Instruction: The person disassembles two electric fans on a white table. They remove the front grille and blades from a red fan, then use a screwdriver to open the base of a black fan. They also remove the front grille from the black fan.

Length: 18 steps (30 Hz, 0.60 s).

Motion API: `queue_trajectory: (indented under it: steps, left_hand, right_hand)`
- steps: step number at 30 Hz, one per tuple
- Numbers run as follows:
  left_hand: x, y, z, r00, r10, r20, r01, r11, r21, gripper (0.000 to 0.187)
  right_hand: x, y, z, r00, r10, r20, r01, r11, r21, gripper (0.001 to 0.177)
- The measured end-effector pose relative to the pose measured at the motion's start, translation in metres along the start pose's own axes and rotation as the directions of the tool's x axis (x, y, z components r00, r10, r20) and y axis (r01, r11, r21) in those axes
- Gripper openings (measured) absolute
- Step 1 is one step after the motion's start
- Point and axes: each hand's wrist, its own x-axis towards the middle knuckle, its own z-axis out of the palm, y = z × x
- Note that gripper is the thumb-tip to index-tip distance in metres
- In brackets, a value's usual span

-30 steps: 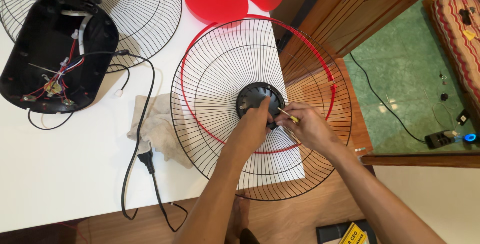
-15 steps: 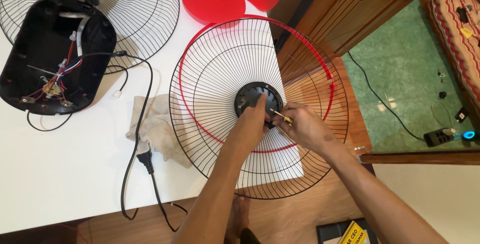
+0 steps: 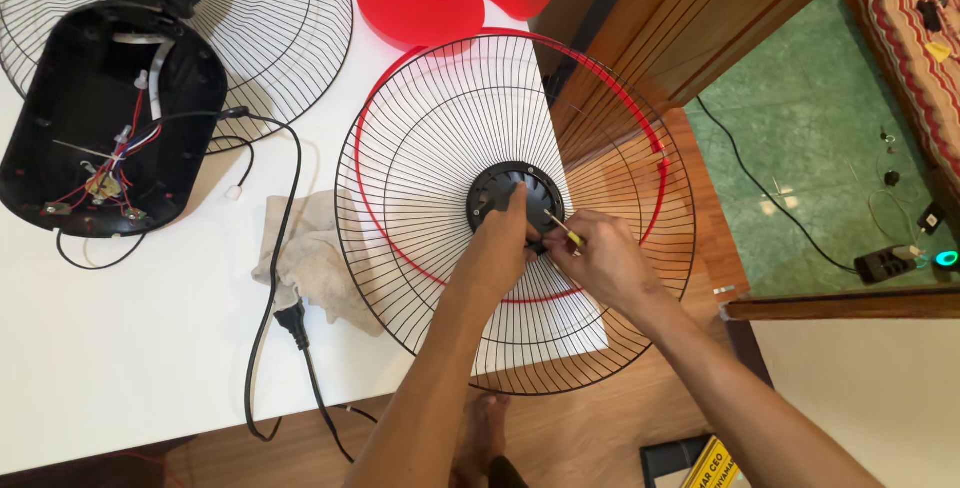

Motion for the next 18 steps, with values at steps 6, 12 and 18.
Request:
queue_trajectory:
  steps: [6, 12, 18]
  left_hand:
    - [-0.002, 0.007, -0.003, 0.999, -0.031, 0.021, 0.03, 0.999, 0.025, 0.082]
    - [0.003, 0.009, -0.004, 0.998, -0.003, -0.066, 0.006, 0.999, 0.046, 0.066]
    - [0.031, -0.004, -0.007, 0.9, 0.182, -0.395, -0.053, 0.948, 0.315, 0.038]
  right_hand:
    - [0.002, -0.008, 0.0, 0.864, 0.464, 0.196, -0.446, 0.886, -0.13, 0.032]
    - [0.015, 0.018, -0.026, 0.978, 0.205, 0.047, -0.207, 0.977, 0.049, 0.039]
    - [0.048, 0.014, -0.056, 0.992, 0.123, 0.033, -0.12, 0.991, -0.063, 0.041]
